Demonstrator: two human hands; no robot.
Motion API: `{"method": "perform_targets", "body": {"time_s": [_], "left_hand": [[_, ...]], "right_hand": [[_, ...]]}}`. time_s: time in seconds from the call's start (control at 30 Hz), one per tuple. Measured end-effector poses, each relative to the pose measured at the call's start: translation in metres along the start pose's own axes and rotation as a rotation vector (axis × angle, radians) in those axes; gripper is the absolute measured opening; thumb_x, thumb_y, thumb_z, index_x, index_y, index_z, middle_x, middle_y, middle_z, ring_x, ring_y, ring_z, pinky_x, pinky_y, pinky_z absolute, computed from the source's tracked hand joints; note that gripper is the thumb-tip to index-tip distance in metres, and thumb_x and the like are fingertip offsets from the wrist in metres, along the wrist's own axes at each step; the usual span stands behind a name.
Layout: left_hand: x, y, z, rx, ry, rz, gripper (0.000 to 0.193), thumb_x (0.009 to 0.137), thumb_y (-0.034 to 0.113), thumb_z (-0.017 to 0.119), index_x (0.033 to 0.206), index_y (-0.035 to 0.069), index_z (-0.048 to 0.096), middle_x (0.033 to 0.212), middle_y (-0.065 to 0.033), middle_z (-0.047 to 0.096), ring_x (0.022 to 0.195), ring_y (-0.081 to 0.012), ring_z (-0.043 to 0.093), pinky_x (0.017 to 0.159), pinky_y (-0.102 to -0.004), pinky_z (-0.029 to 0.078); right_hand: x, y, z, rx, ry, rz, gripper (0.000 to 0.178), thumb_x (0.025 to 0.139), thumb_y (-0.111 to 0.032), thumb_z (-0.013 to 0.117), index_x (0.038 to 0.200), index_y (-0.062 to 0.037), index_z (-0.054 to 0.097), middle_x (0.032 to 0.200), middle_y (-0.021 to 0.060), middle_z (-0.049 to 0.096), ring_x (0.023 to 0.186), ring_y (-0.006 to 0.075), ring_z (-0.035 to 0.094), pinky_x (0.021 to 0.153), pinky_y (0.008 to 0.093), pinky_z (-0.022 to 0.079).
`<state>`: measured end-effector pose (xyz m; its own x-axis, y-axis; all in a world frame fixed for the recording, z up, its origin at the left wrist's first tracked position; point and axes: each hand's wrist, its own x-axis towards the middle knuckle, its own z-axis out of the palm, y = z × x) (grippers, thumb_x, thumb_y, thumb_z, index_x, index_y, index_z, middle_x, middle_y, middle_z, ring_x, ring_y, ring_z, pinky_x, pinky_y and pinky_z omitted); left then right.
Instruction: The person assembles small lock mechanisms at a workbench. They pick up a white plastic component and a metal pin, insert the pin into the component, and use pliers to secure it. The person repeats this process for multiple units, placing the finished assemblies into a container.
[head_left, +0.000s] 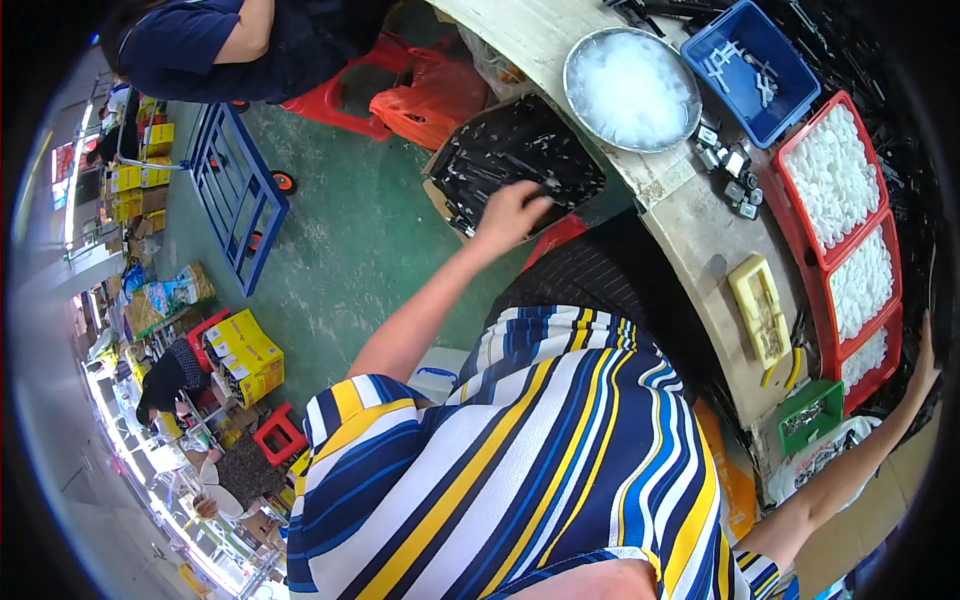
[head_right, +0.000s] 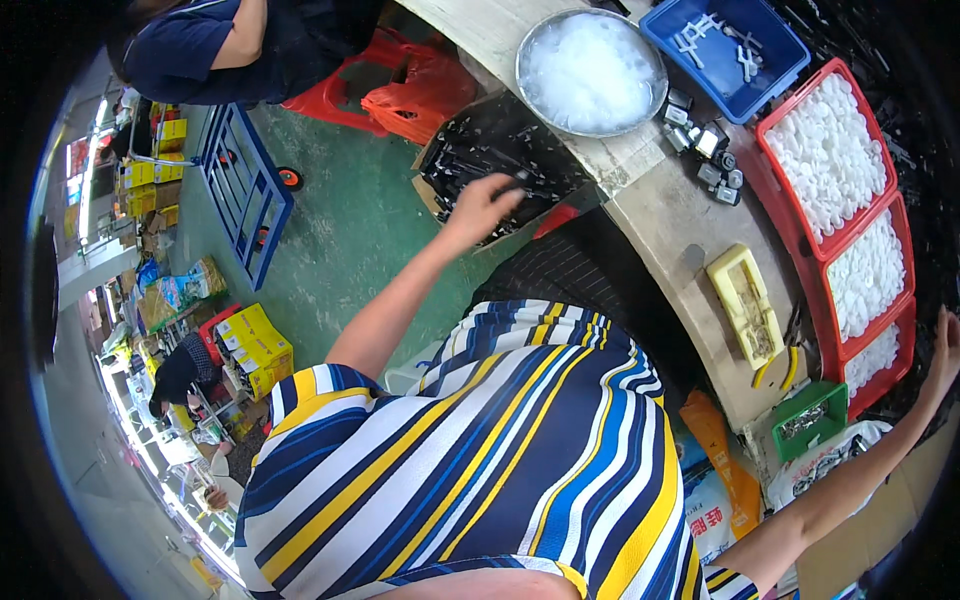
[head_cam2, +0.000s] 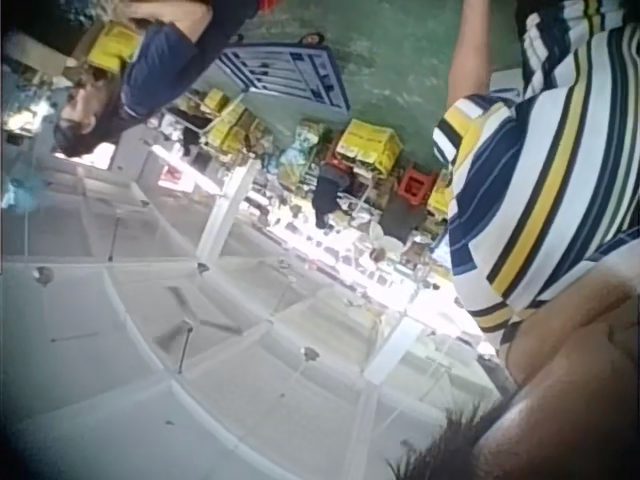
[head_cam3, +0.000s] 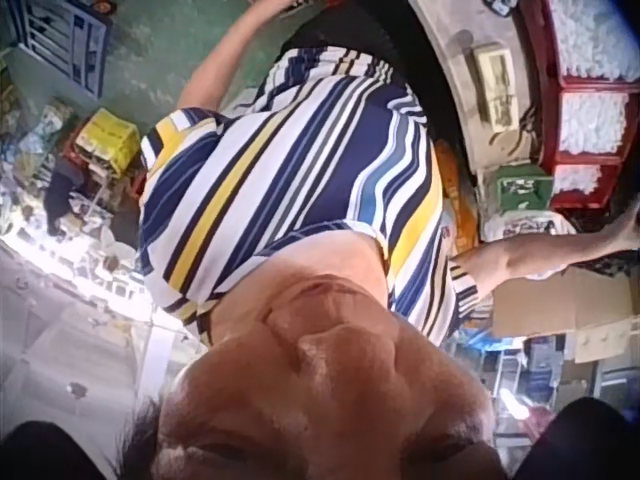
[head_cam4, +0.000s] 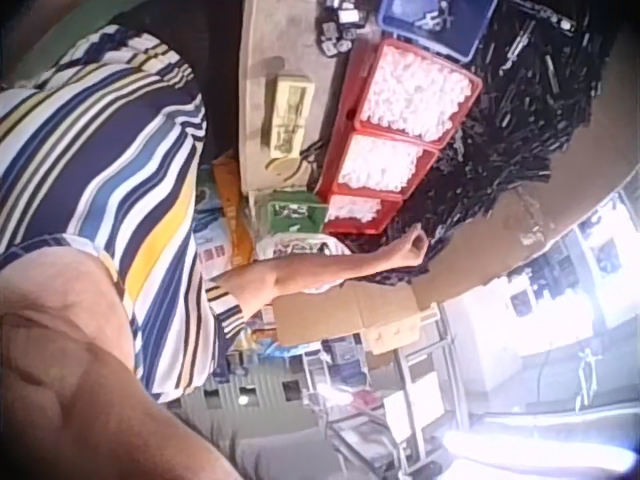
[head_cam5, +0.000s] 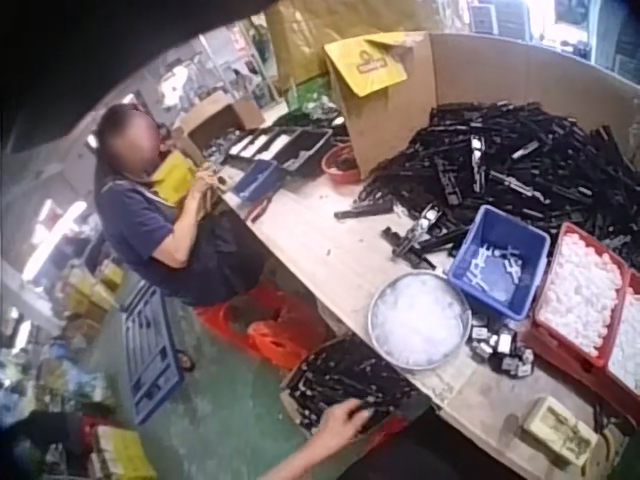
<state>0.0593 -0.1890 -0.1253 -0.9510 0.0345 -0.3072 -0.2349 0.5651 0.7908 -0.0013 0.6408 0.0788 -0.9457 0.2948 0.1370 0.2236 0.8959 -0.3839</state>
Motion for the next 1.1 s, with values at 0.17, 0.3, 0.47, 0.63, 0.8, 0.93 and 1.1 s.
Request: {"method": "perform_targets", "body": {"time_s": [0.17,0.3,0.47,0.63,0.8,0.93,1.1], "left_hand": [[0.022,-0.136,-0.005,-0.755,0.386,-0.645,0.01,0.097,0.014,0.061,0.1,0.005,0.063,0.083,-0.0029,0.064,0.073,-0.0152,0.064,0.058,-0.0311,0.052],[0.034,-0.177,-0.025,-0.637,0.671,-0.796,0.013,0.094,0.014,0.064,0.104,0.006,0.062,0.08,-0.003,0.063,0.068,-0.0161,0.064,0.049,-0.0343,0.05],[0.027,-0.281,-0.031,-0.002,0.744,-0.733,0.015,0.084,0.011,0.073,0.094,0.001,0.069,0.083,-0.0075,0.069,0.075,-0.0223,0.066,0.066,-0.0393,0.052],[0.03,-0.249,-0.02,0.075,0.69,-0.821,0.022,0.077,0.013,0.078,0.091,-0.002,0.07,0.091,-0.014,0.072,0.081,-0.0243,0.069,0.075,-0.0384,0.052],[0.029,-0.226,-0.027,0.276,0.682,-0.821,0.027,0.072,0.019,0.081,0.089,0.002,0.068,0.087,-0.0157,0.072,0.082,-0.0296,0.07,0.08,-0.0404,0.053],[0.021,-0.242,-0.035,0.247,0.61,-0.758,0.035,0.07,0.026,0.084,0.09,0.004,0.067,0.089,-0.0154,0.072,0.086,-0.031,0.07,0.081,-0.041,0.053],[0.011,-0.216,-0.037,0.262,0.785,-0.595,0.048,0.07,0.034,0.085,0.102,0.003,0.066,0.094,-0.0157,0.071,0.086,-0.0293,0.07,0.08,-0.0402,0.053]], "right_hand": [[-0.028,0.011,-0.017,0.076,0.0,-0.008,0.037,0.104,-0.025,0.048,0.134,-0.0067,0.06,0.127,0.0153,0.063,0.118,0.0196,0.059,0.102,0.0302,0.042],[-0.056,0.031,-0.029,0.128,-0.048,-0.075,0.038,0.104,-0.022,0.049,0.137,-0.0071,0.06,0.131,0.0109,0.062,0.125,0.0163,0.055,0.106,0.0292,0.04],[-0.082,-0.014,-0.013,0.19,0.01,-0.004,0.035,0.101,-0.022,0.058,0.129,-0.0012,0.064,0.119,0.0053,0.063,0.111,0.0113,0.057,0.098,0.0245,0.043],[-0.138,-0.08,-0.013,0.304,0.075,0.082,0.028,0.098,-0.019,0.065,0.116,0.0023,0.068,0.109,0.0029,0.064,0.102,0.0088,0.057,0.092,0.0221,0.043],[-0.176,-0.116,-0.009,0.348,-0.028,0.109,0.02,0.098,-0.013,0.064,0.11,0.0029,0.065,0.101,0.001,0.062,0.094,0.0084,0.056,0.087,0.0222,0.044],[-0.203,-0.197,0.025,0.457,-0.195,0.092,0.008,0.096,-0.008,0.064,0.1,-0.0013,0.062,0.095,-0.0016,0.058,0.084,0.0047,0.05,0.075,0.0189,0.039],[-0.225,-0.225,0.057,0.503,-0.336,0.132,0.006,0.092,-0.001,0.064,0.095,-0.0015,0.059,0.087,-0.0024,0.053,0.08,0.0057,0.05,0.071,0.0196,0.038]]}}
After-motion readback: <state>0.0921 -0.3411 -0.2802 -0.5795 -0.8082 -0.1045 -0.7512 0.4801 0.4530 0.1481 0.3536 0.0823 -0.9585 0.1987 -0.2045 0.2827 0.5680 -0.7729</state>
